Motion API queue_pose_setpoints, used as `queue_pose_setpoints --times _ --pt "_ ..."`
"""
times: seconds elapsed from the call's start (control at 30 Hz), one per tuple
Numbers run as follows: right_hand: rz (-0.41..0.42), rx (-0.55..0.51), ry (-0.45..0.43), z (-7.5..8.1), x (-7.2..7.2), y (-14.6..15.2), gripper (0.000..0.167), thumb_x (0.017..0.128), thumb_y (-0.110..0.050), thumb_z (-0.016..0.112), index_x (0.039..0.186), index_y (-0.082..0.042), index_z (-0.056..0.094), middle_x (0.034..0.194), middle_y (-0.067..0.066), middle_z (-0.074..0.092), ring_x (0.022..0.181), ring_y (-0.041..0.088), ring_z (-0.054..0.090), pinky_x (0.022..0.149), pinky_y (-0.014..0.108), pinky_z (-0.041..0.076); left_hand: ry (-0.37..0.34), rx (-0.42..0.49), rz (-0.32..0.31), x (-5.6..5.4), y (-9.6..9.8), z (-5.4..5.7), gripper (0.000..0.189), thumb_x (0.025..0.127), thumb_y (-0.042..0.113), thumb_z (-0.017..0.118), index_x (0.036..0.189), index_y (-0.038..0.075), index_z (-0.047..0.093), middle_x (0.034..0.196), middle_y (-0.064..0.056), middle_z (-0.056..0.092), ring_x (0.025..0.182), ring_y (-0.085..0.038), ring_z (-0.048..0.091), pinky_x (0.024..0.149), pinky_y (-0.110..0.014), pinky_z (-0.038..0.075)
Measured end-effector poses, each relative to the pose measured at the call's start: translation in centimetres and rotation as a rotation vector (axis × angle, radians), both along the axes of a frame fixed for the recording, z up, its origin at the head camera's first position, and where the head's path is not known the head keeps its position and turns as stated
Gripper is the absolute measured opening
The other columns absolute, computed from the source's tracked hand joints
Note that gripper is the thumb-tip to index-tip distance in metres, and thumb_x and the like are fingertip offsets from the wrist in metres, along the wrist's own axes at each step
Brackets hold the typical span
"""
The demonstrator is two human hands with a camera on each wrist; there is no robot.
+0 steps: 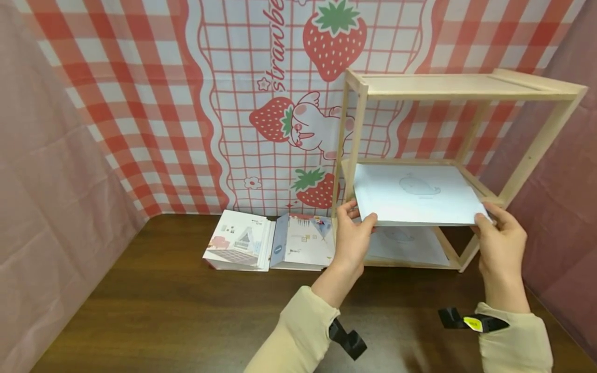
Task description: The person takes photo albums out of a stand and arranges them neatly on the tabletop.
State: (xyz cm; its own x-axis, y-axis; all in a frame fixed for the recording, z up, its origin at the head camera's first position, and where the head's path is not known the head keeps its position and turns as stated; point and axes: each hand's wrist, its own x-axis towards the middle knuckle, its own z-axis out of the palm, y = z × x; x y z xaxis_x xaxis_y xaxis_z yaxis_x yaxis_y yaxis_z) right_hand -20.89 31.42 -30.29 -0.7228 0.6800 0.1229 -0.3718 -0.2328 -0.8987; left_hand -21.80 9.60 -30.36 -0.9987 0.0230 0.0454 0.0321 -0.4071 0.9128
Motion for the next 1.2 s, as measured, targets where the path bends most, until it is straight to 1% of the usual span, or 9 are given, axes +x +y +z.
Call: queue_pose_setpoints --times 0.1,0.23,0.43,0.67,0.87,0.97,1.03,1.1,1.2 --pt "0.004 -0.018 0.013 -0.1 0.1 0.0 0.026 0.081 0.013 0.051 0.093 -0.005 0.066 0.085 0.000 0.059 0.073 0.006 0.058 0.059 0.012 0.049 -0.008 -0.011 0.007 0.0 0.0 -0.1 0.043 0.082 0.005 0.058 0.120 0.007 0.040 0.105 -0.010 0.044 0.076 -0.013 0.052 0.078 -0.033 0.049" --pt "0.015 -0.044 0.017 -0.2 0.3 0.0 0.030 0.081 0.013 0.051 0.103 -0.002 0.064 0.083 0.000 0.060 0.073 0.006 0.059 0.059 0.013 0.050 -0.027 -0.029 0.000 0.1 -0.1 -0.2 0.043 0.081 0.004 0.058 0.120 0.009 0.040 0.104 -0.009 0.045 0.076 -0.014 0.053 0.079 -0.034 0.048" --pt "0.013 -0.082 0.014 -0.5 0.4 0.1 0.031 0.080 0.012 0.054 0.106 -0.002 0.063 0.082 0.000 0.062 0.075 0.007 0.060 0.058 0.014 0.050 -0.029 -0.053 -0.027 0.2 -0.3 -0.5 0.044 0.083 0.004 0.057 0.124 0.008 0.041 0.104 -0.008 0.048 0.082 -0.021 0.055 0.081 -0.036 0.048" --pt "-0.003 -0.103 -0.014 -0.7 0.5 -0.1 0.044 0.082 0.012 0.050 0.125 0.003 0.049 0.087 -0.001 0.058 0.083 0.009 0.057 0.060 0.013 0.049 -0.005 -0.043 -0.059 0.0 -0.6 -0.9 0.050 0.083 0.001 0.054 0.131 0.003 0.041 0.110 -0.008 0.056 0.093 -0.019 0.057 0.085 -0.036 0.048" --pt "-0.031 -0.167 0.018 -0.9 0.4 -0.4 0.038 0.081 0.014 0.050 0.116 0.000 0.056 0.088 0.002 0.058 0.085 0.011 0.057 0.060 0.015 0.050 0.006 -0.036 -0.068 -0.1 -0.5 -1.3 0.048 0.084 0.001 0.052 0.131 0.001 0.040 0.114 -0.011 0.058 0.100 -0.022 0.058 0.088 -0.036 0.047" --pt "-0.041 -0.179 0.022 -1.1 0.4 -0.5 0.039 0.081 0.014 0.048 0.117 0.001 0.055 0.090 0.003 0.057 0.090 0.013 0.054 0.061 0.015 0.049 0.000 -0.042 -0.073 0.0 -0.3 -1.6 0.049 0.085 0.002 0.051 0.132 0.000 0.038 0.118 -0.012 0.057 0.101 -0.021 0.058 0.090 -0.037 0.045" --pt "-0.055 -0.181 0.003 -1.2 0.4 -0.6 0.042 0.082 0.014 0.046 0.121 0.001 0.052 0.093 0.003 0.056 0.094 0.013 0.053 0.061 0.014 0.049 -0.011 -0.055 -0.073 0.1 -0.2 -1.8 0.048 0.085 0.003 0.052 0.131 0.000 0.039 0.118 -0.011 0.058 0.100 -0.020 0.058 0.089 -0.037 0.045" --pt "-0.073 -0.172 -0.028 -1.4 0.4 -0.7 0.046 0.082 0.013 0.045 0.126 0.002 0.049 0.097 0.002 0.055 0.099 0.015 0.052 0.061 0.013 0.048 -0.019 -0.080 -0.070 0.1 0.0 -2.0 0.042 0.085 0.005 0.053 0.126 0.000 0.045 0.115 -0.011 0.060 0.099 -0.020 0.058 0.087 -0.036 0.045" --pt "-0.089 -0.149 -0.089 -1.5 0.2 -0.8 0.048 0.083 0.011 0.043 0.130 0.000 0.046 0.111 0.005 0.053 0.107 0.017 0.050 0.061 0.011 0.047 -0.020 -0.113 -0.060 0.0 0.1 -2.4 0.033 0.085 0.007 0.055 0.117 0.000 0.052 0.109 -0.010 0.062 0.097 -0.019 0.058 0.086 -0.034 0.045"
